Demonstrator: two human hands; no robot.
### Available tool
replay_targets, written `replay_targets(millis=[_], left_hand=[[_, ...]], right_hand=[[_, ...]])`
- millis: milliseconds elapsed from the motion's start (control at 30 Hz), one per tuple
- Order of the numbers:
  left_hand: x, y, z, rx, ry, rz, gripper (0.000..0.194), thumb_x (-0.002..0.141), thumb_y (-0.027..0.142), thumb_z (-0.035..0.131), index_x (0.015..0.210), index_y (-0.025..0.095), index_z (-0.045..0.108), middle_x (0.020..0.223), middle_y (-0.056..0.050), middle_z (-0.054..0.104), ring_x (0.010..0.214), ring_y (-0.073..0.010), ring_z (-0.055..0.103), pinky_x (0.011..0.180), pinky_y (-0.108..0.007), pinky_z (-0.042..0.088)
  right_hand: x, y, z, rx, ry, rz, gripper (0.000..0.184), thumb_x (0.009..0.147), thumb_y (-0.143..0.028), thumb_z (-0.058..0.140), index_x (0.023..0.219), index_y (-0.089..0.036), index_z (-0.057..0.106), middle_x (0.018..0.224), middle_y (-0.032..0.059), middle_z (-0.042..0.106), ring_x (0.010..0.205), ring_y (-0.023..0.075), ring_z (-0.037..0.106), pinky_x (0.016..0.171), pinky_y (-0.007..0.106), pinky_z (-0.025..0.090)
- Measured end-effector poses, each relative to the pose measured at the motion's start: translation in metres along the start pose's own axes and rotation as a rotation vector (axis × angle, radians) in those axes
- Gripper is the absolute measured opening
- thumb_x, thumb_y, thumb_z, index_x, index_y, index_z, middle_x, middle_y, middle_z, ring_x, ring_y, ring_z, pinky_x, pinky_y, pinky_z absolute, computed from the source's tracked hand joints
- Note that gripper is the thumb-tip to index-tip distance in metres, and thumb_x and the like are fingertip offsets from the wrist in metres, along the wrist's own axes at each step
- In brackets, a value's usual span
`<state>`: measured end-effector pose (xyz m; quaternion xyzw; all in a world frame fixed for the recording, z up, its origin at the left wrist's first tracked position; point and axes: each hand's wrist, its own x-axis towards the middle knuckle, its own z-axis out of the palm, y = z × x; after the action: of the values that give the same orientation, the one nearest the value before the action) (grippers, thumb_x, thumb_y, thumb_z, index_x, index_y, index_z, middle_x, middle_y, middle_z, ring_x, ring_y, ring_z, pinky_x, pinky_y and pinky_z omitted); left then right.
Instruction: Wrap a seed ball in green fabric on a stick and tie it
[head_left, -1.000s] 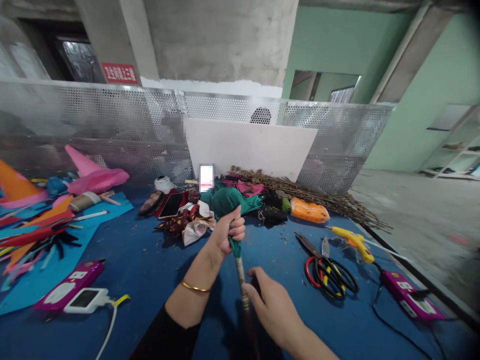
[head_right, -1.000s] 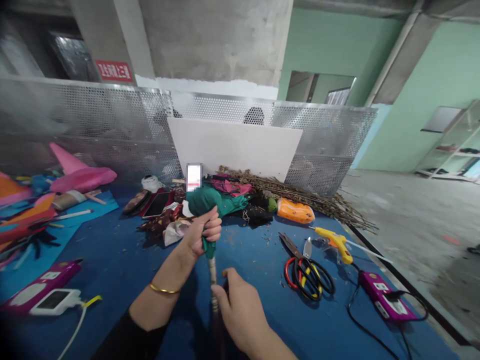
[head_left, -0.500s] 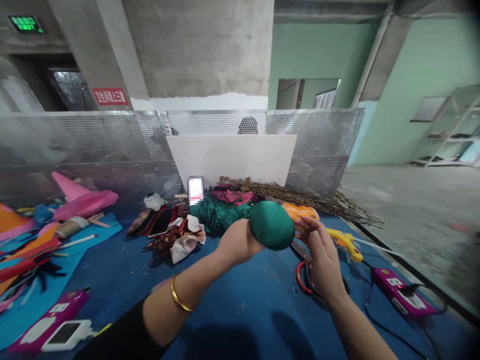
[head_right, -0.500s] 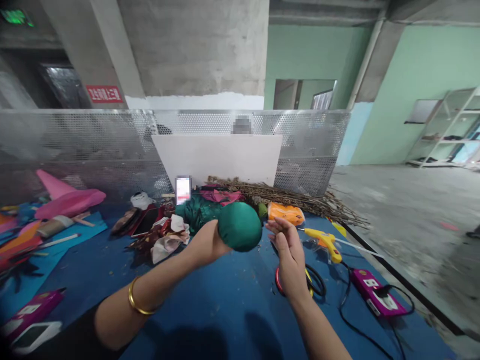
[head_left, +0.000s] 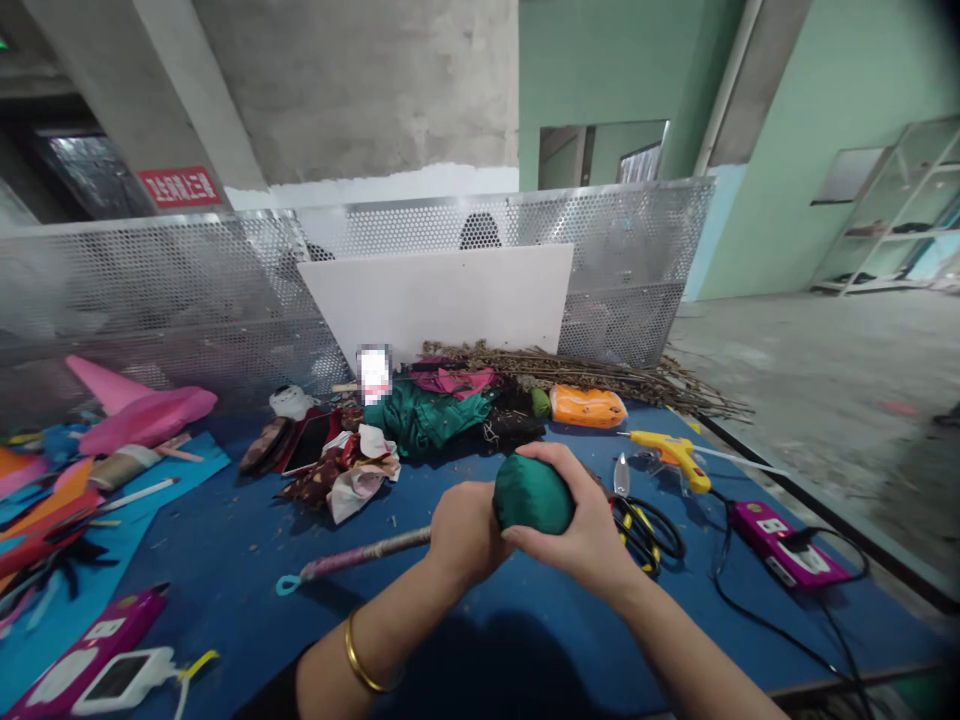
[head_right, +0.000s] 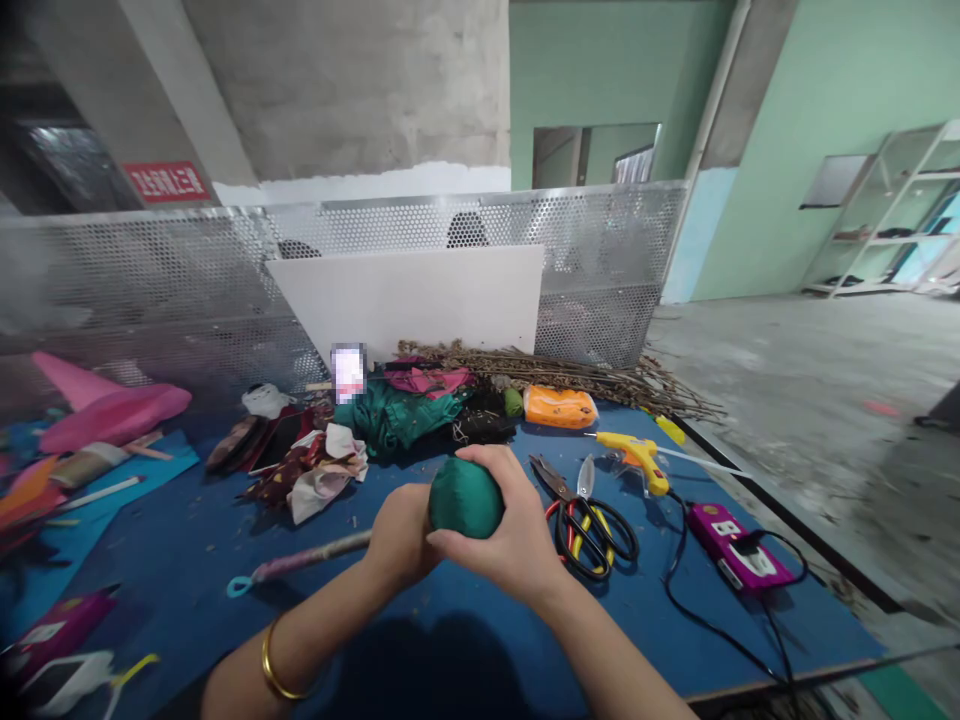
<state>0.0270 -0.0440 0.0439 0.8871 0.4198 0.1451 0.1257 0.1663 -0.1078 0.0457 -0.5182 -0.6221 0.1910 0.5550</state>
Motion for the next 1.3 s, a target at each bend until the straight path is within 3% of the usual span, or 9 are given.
replay_targets(millis=[167,367,500,600,833,967,1100,1200,1300], left_hand=[[-0.005,0.002,0.004,0.034,-0.055,0.024,0.009,0.065,0.026,0.056,0.059,0.02,0.059,0.066,-0.01,0.068,0.064,-0.0279,0.064,0.052,-0.029,0.026],[-0.012,-0.001,0.008,0.028,-0.095,0.067,0.014,0.064,0.035,0.058,0.065,0.02,0.061,0.067,-0.006,0.068,0.066,-0.0263,0.065,0.055,-0.029,0.034],[-0.019,0.001,0.015,0.006,-0.061,0.082,0.021,0.065,0.038,0.057,0.071,0.019,0.063,0.074,-0.008,0.069,0.072,-0.0256,0.065,0.062,-0.03,0.041],[-0.023,0.005,0.021,-0.027,-0.07,0.019,0.027,0.067,0.038,0.055,0.084,0.018,0.064,0.082,-0.009,0.07,0.076,-0.0253,0.065,0.064,-0.029,0.044],[-0.017,0.007,0.007,0.053,-0.222,-0.01,0.021,0.071,0.032,0.053,0.076,0.02,0.07,0.075,-0.01,0.072,0.071,-0.0269,0.068,0.058,-0.029,0.045],[0.005,0.002,-0.017,-0.004,-0.115,0.068,0.016,0.07,0.02,0.054,0.069,0.016,0.069,0.073,-0.011,0.072,0.069,-0.025,0.067,0.059,-0.028,0.045],[0.04,0.0,-0.062,-0.376,0.092,0.134,0.01,0.067,0.012,0.058,0.061,0.014,0.065,0.063,-0.006,0.069,0.062,-0.0168,0.063,0.06,-0.024,0.047],[0.061,0.01,-0.118,-0.665,0.24,0.12,0.012,0.07,0.01,0.058,0.061,0.013,0.065,0.059,-0.002,0.066,0.049,-0.0073,0.053,0.05,-0.017,0.041],[0.069,0.024,-0.179,-0.906,0.356,0.084,0.02,0.078,0.024,0.062,0.063,0.011,0.061,0.055,0.003,0.06,0.033,0.0002,0.029,0.036,-0.014,0.022]], right_hand=[[-0.012,0.011,0.006,0.042,0.046,-0.05,0.046,0.066,-0.032,0.07,0.107,-0.022,0.053,0.105,0.0039,0.058,0.099,0.021,0.056,0.091,0.033,0.044],[-0.017,0.018,-0.005,-0.009,-0.118,-0.149,0.065,0.063,-0.04,0.076,0.12,-0.024,0.05,0.127,0.0098,0.047,0.12,0.0288,0.044,0.103,0.041,0.035],[-0.02,0.016,-0.006,0.066,-0.155,-0.205,0.05,0.067,-0.034,0.072,0.113,-0.024,0.053,0.113,0.0075,0.054,0.108,0.025,0.052,0.096,0.038,0.041],[-0.027,0.019,0.0,0.087,-0.097,-0.198,0.044,0.068,-0.03,0.071,0.108,-0.024,0.054,0.106,0.0055,0.055,0.103,0.0234,0.054,0.092,0.036,0.042],[-0.027,0.03,0.005,0.104,-0.069,-0.005,0.048,0.069,-0.035,0.071,0.113,-0.024,0.054,0.109,0.0051,0.058,0.102,0.0242,0.055,0.09,0.035,0.045],[-0.002,0.03,0.001,0.353,-0.017,0.013,0.058,0.072,-0.046,0.067,0.124,-0.025,0.051,0.127,0.0066,0.054,0.119,0.0275,0.049,0.102,0.04,0.038],[0.016,0.027,0.015,0.629,0.182,0.088,0.047,0.089,-0.047,0.046,0.13,-0.025,0.045,0.137,0.0082,0.048,0.127,0.024,0.044,0.106,0.043,0.035],[0.02,0.018,0.037,0.589,0.07,0.138,0.042,0.089,-0.044,0.048,0.126,-0.024,0.048,0.131,0.0093,0.053,0.123,0.0229,0.049,0.105,0.043,0.036],[0.021,0.002,0.061,0.481,-0.094,0.061,0.043,0.089,-0.043,0.05,0.127,-0.024,0.047,0.131,0.0087,0.053,0.123,0.0224,0.048,0.105,0.041,0.036]])
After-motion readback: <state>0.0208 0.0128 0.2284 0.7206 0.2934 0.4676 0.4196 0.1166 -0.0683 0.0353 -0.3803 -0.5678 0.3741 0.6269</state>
